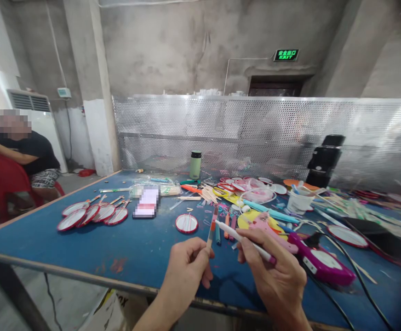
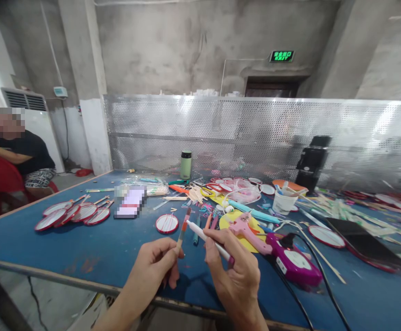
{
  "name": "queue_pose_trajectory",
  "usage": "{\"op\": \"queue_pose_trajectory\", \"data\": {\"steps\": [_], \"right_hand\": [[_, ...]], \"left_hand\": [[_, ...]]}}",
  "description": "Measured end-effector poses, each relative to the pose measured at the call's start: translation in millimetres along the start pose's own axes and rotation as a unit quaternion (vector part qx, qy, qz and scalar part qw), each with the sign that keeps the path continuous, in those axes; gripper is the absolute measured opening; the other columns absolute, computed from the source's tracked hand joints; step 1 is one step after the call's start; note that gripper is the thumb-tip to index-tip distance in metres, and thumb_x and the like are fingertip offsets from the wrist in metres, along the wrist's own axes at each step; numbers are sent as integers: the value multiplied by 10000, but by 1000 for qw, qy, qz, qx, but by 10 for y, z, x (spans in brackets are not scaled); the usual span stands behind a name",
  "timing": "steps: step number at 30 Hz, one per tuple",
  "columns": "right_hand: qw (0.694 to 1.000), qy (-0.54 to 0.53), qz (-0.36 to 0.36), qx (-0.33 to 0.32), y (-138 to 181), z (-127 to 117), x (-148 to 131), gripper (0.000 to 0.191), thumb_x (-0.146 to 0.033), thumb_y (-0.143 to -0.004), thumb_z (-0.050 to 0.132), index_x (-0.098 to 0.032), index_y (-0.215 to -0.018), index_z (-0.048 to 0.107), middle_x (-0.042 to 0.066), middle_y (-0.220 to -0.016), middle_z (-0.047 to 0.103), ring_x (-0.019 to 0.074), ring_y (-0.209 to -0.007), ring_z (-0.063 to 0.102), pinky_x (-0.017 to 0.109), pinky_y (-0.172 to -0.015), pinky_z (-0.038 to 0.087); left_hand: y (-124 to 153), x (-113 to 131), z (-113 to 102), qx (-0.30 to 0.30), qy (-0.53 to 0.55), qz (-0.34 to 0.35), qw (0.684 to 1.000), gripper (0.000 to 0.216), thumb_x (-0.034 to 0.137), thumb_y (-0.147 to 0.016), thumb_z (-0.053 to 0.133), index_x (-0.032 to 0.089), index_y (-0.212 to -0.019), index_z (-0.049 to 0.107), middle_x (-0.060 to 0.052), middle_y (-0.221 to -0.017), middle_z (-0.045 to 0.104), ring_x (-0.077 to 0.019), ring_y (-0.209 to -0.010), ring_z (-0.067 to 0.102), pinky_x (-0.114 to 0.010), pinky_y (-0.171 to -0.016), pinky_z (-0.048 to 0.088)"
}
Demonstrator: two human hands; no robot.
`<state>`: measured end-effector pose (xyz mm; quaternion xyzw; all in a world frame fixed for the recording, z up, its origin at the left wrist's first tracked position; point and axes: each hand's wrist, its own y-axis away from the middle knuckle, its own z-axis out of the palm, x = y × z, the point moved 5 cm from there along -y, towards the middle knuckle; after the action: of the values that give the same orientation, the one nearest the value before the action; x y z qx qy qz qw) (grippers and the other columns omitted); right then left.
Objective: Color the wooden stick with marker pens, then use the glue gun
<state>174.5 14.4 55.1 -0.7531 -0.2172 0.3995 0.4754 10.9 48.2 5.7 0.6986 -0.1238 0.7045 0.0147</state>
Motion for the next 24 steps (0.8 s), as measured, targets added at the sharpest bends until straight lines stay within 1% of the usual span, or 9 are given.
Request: {"op": "queue_pose_trajectory", "data": {"steps": [4, 9, 15, 19, 24], "right_hand": [[1000, -5, 3, 9, 0, -2, -2, 149, -175, -923, 599, -244, -986, 715, -52, -676, 641, 89, -525, 597, 196, -522, 480], [1000, -10, 11, 8, 7, 7, 20, 171, -177, -922, 613, -242, -1044, 714, -37, -724, 649, 96, -570, 615, 205, -582, 509], [1000, -15, 23, -5, -2, 17, -12, 133, -196, -925, 603, -226, -969, 724, -26, -702, 638, 106, -552, 604, 216, -541, 481], [999, -17, 27, 14, -10, 6, -9, 140, -194, -923, 608, -228, -992, 725, -25, -719, 640, 100, -559, 599, 216, -551, 484], [1000, -17, 14, -3, -9, 22, -3, 138, -181, -920, 605, -225, -974, 725, -27, -705, 642, 99, -549, 605, 210, -531, 483]], "left_hand": [[-1, -10, 0, 1, -1, 3, 1000, 289, 418, -776, 519, 148, -738, 615, -4, -459, 577, -108, -377, 508, -188, -400, 309], [-14, -5, -6, 3, -4, 0, 1000, 281, 411, -774, 528, 148, -734, 617, -2, -457, 576, -107, -379, 506, -188, -403, 313], [-7, -1, -6, 0, 0, 1, 1000, 274, 401, -795, 523, 149, -743, 616, 3, -463, 573, -106, -386, 513, -186, -408, 312], [2, -7, 0, -2, -3, -4, 1000, 279, 409, -790, 529, 149, -736, 614, 2, -462, 570, -107, -384, 512, -187, -404, 309], [0, 0, -7, 1, -2, 4, 1000, 263, 389, -794, 523, 149, -735, 615, 5, -463, 571, -106, -383, 511, -187, -407, 313]]}}
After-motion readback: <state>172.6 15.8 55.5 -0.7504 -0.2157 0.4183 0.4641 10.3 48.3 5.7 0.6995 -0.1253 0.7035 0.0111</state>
